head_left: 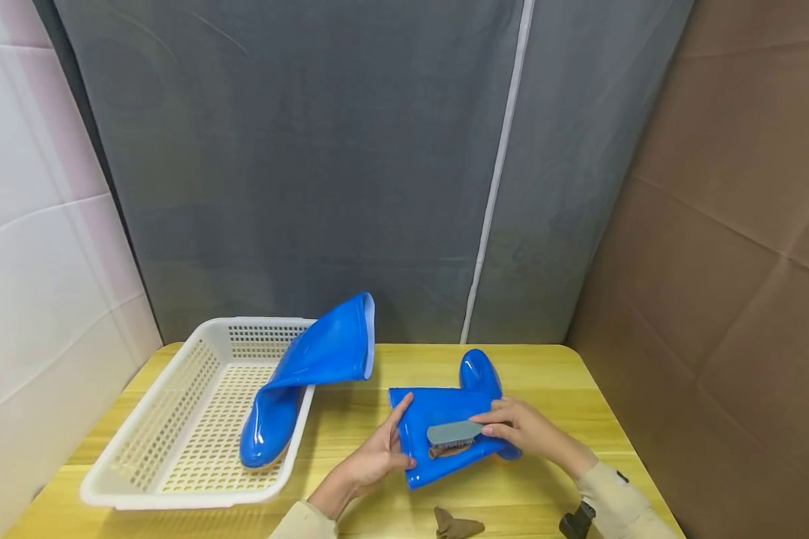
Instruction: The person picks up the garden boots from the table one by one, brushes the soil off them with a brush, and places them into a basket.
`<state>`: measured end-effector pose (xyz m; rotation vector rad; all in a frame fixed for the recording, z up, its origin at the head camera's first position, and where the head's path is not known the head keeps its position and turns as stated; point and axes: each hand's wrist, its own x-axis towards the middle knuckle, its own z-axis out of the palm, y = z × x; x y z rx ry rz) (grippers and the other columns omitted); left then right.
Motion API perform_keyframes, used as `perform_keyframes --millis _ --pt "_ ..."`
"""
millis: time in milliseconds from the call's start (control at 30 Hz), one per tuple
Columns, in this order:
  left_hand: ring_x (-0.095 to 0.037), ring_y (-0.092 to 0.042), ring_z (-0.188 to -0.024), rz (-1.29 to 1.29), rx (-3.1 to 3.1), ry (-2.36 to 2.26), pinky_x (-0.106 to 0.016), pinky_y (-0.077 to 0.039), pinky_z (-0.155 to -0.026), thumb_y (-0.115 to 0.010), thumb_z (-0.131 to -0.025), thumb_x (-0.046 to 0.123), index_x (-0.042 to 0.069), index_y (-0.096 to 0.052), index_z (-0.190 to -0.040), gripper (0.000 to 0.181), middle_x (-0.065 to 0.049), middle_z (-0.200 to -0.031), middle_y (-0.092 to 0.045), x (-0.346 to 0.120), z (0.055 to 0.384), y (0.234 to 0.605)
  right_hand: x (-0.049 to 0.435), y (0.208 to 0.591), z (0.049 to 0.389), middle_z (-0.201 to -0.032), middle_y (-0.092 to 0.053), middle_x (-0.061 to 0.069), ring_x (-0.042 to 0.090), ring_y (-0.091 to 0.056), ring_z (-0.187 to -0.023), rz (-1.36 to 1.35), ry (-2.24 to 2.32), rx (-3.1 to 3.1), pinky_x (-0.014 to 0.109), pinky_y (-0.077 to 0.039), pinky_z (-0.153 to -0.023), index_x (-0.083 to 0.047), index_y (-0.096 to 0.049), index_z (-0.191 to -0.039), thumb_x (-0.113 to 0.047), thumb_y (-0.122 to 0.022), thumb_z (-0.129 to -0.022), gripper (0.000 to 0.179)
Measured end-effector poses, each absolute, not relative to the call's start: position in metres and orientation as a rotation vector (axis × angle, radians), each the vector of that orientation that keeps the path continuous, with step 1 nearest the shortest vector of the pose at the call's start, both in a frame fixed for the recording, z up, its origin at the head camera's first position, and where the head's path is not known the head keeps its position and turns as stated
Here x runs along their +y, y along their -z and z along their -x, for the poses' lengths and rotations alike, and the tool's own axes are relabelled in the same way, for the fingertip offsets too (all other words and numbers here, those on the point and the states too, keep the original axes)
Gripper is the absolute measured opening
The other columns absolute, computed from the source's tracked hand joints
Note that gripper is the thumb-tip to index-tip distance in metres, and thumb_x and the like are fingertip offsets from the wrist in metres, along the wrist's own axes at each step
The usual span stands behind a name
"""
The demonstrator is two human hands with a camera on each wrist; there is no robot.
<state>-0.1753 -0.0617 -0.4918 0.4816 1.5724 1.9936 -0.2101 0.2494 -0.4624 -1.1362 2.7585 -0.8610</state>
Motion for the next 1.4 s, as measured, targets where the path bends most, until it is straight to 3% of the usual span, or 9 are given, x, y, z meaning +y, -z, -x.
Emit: perform_keyframes --millis 367,500,700,900,1000,1133,1267,1400 --pt "-0.044 -0.023 -0.15 -0.464 1.585 -1.969 -0.023 -0.049 -0.092 -0.053 -0.08 -0.016 0.026 0.009 -0.159 0.109 -0.026 -0.165 0.006 -0.061 0.176 0.489 0.252 0.456 0.207 -0.085 -0.055 -0.01 0.001 -0.045 -0.081 1.013 0.978 2.704 0.018 -0.041 -0.071 -0.023 -0.069 -0.126 -0.035 -0.056 -0.1 0.032" --pt "-0.043 -0.029 -0.148 -0.479 1.563 -1.962 -0.024 -0.049 -0.092 -0.053 -0.083 -0.014 0.028 0.01 -0.159 0.107 -0.025 -0.166 0.004 -0.061 0.175 0.487 0.252 0.458 0.211 -0.101 -0.066 -0.005 0.007 -0.053 -0.093 0.893 0.995 2.773 0.023 -0.048 -0.081 -0.024 -0.068 -0.128 -0.036 -0.054 -0.1 0.033" --pt "-0.047 -0.021 -0.15 -0.465 1.566 -1.966 -0.023 -0.048 -0.097 -0.054 -0.084 -0.012 0.028 0.009 -0.159 0.106 -0.026 -0.165 0.005 -0.06 0.175 0.486 0.258 0.467 0.218 -0.117 -0.069 0.001 0.015 -0.054 -0.101 0.757 0.946 2.877 0.028 -0.049 -0.084 -0.027 -0.07 -0.125 -0.037 -0.057 -0.098 0.031" --pt "-0.049 -0.022 -0.149 -0.452 1.594 -1.969 -0.03 -0.047 -0.107 -0.055 -0.083 -0.012 0.025 0.01 -0.159 0.107 -0.028 -0.165 0.005 -0.059 0.175 0.488 0.264 0.476 0.214 -0.116 -0.072 0.004 0.016 -0.06 -0.104 0.877 0.932 2.826 0.029 -0.051 -0.089 -0.02 -0.071 -0.124 -0.035 -0.055 -0.1 0.032" --pt "-0.049 -0.02 -0.149 -0.44 1.626 -1.953 -0.035 -0.043 -0.113 -0.056 -0.083 -0.012 0.023 0.011 -0.159 0.106 -0.028 -0.164 0.007 -0.059 0.175 0.488 0.264 0.473 0.21 -0.113 -0.072 0.001 0.011 -0.059 -0.099 0.918 0.926 2.817 0.027 -0.051 -0.085 -0.021 -0.072 -0.122 -0.035 -0.056 -0.1 0.031" --pt "-0.045 -0.034 -0.146 -0.429 1.632 -1.964 -0.031 -0.047 -0.108 -0.054 -0.082 -0.015 0.019 0.012 -0.159 0.107 -0.03 -0.164 0.005 -0.062 0.176 0.488 0.262 0.465 0.205 -0.096 -0.067 -0.008 0.003 -0.05 -0.088 0.952 0.904 2.776 0.02 -0.043 -0.074 -0.022 -0.072 -0.122 -0.037 -0.056 -0.099 0.032" --pt "-0.035 -0.042 -0.14 -0.445 1.626 -1.974 -0.022 -0.05 -0.091 -0.054 -0.08 -0.017 0.018 0.012 -0.159 0.109 -0.03 -0.164 0.004 -0.063 0.177 0.49 0.258 0.462 0.199 -0.081 -0.054 -0.012 -0.001 -0.043 -0.081 0.997 0.92 2.732 0.017 -0.039 -0.069 -0.022 -0.073 -0.121 -0.037 -0.057 -0.098 0.032" --pt "-0.031 -0.037 -0.141 -0.447 1.626 -1.974 -0.02 -0.048 -0.089 -0.054 -0.079 -0.018 0.019 0.012 -0.159 0.109 -0.03 -0.164 0.005 -0.062 0.177 0.492 0.252 0.462 0.194 -0.076 -0.047 -0.012 -0.004 -0.04 -0.076 1.126 0.948 2.722 0.015 -0.038 -0.066 -0.021 -0.073 -0.12 -0.033 -0.058 -0.098 0.029"
